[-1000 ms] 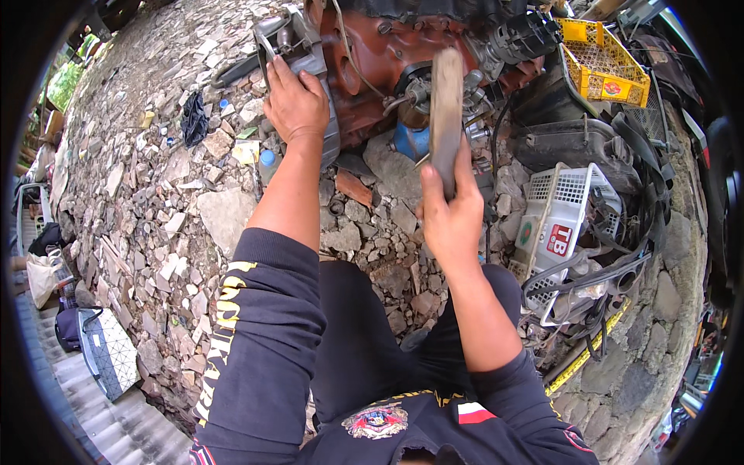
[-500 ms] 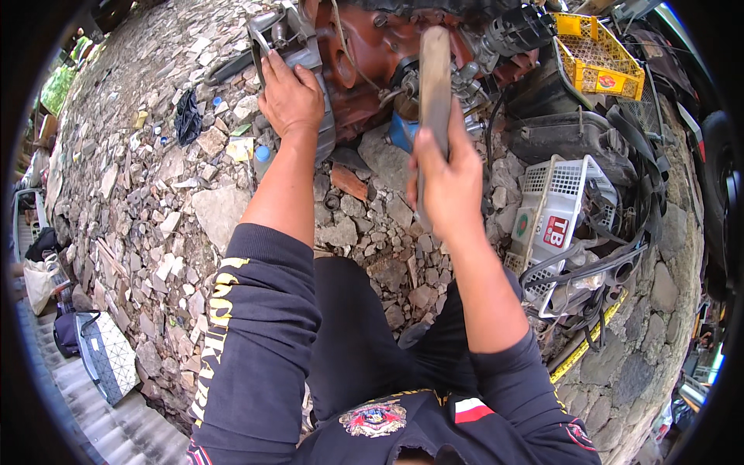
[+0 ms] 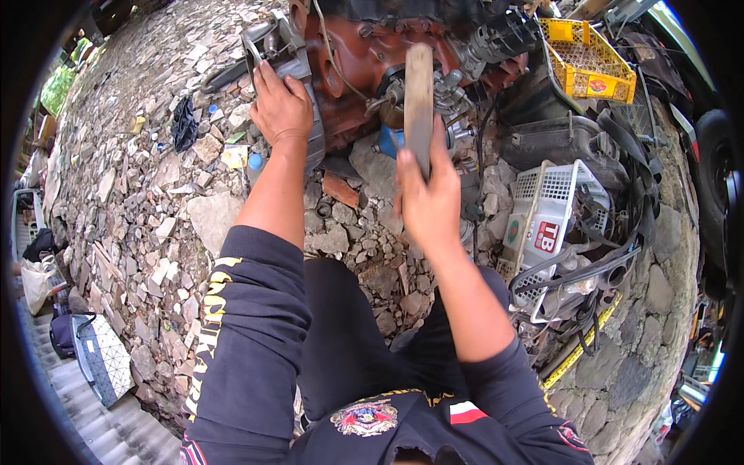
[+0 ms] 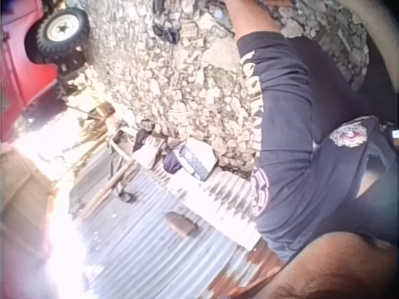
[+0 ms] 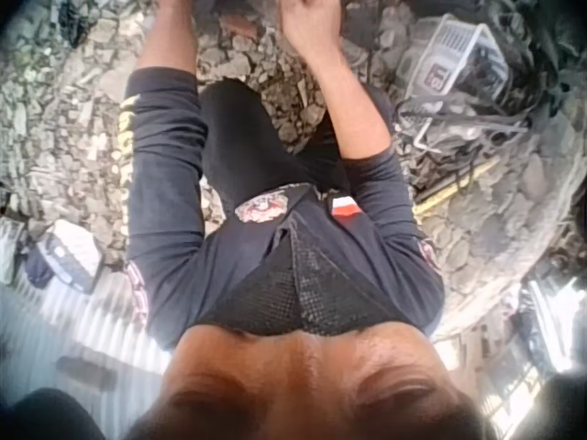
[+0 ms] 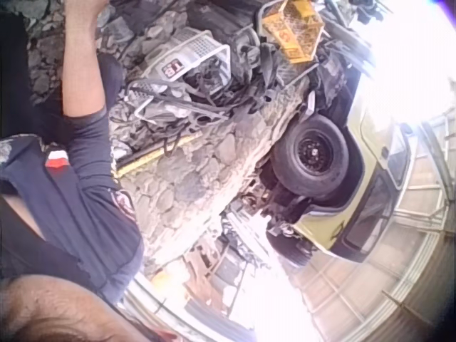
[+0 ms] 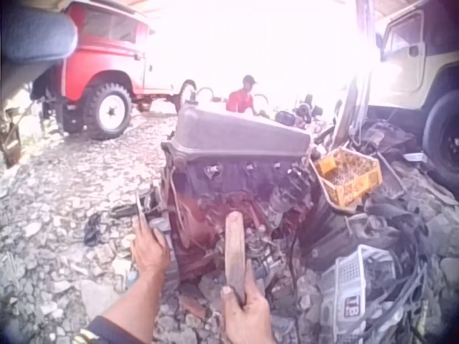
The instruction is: The person cleans and works on an engine component, first pouring liquid from a bottle onto it and then using a brush to scrub the surface. They follow this by wiping the area with a cloth and working on parts of the assembly by hand.
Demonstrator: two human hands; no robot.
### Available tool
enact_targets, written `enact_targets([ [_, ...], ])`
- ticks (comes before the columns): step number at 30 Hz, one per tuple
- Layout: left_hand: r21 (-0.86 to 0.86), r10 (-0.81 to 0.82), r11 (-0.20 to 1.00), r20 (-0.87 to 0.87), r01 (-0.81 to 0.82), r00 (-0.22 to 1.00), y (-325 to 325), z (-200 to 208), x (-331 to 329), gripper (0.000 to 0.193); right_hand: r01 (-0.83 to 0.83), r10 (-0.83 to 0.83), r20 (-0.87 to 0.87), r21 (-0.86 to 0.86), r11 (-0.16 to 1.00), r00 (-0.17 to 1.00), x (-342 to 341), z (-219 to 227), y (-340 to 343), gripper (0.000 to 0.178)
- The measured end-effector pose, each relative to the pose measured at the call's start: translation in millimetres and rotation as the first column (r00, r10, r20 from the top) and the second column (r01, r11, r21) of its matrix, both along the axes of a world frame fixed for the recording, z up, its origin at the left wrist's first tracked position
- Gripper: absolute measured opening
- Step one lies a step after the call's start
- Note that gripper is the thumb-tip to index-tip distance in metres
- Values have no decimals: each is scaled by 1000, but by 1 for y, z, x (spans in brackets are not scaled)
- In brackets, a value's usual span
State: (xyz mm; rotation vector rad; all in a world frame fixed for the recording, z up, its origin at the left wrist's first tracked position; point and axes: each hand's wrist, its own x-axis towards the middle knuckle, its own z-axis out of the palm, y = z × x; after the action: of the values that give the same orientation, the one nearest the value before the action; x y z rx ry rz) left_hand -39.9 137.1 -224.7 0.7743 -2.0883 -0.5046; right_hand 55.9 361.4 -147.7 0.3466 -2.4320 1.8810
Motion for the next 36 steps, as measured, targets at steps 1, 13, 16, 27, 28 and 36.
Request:
enact_targets([
  [1, 1, 3, 1000, 9, -3, 1000, -1, 0, 0, 56, -4, 4, -2, -2, 1000, 1000, -12, 12, -5, 66],
  [13, -41, 28, 999, -24, -29, 999, -3, -2, -3, 54, -37, 108, 250, -270, 962, 962, 0, 42, 14, 56],
  [16, -45, 17, 999, -25, -18, 1000, 1, -1, -2, 54, -56, 88, 148, -209, 976, 985, -15, 36, -10, 59],
  [27, -29, 24, 999, -8, -24, 1000, -2, -2, -2, 55, -202, 230, 177, -165, 966, 957, -32, 28, 11, 53],
  [28, -33, 34, 999, 1, -34, 999, -6, -2, -1, 55, -194, 216, 188, -132, 972, 958, -29, 25, 17, 53],
  [36, -31, 22, 999, -13, -23, 1000, -1, -3, -1, 54, -232, 239, 189, -63, 971, 952, -36, 33, 23, 51],
])
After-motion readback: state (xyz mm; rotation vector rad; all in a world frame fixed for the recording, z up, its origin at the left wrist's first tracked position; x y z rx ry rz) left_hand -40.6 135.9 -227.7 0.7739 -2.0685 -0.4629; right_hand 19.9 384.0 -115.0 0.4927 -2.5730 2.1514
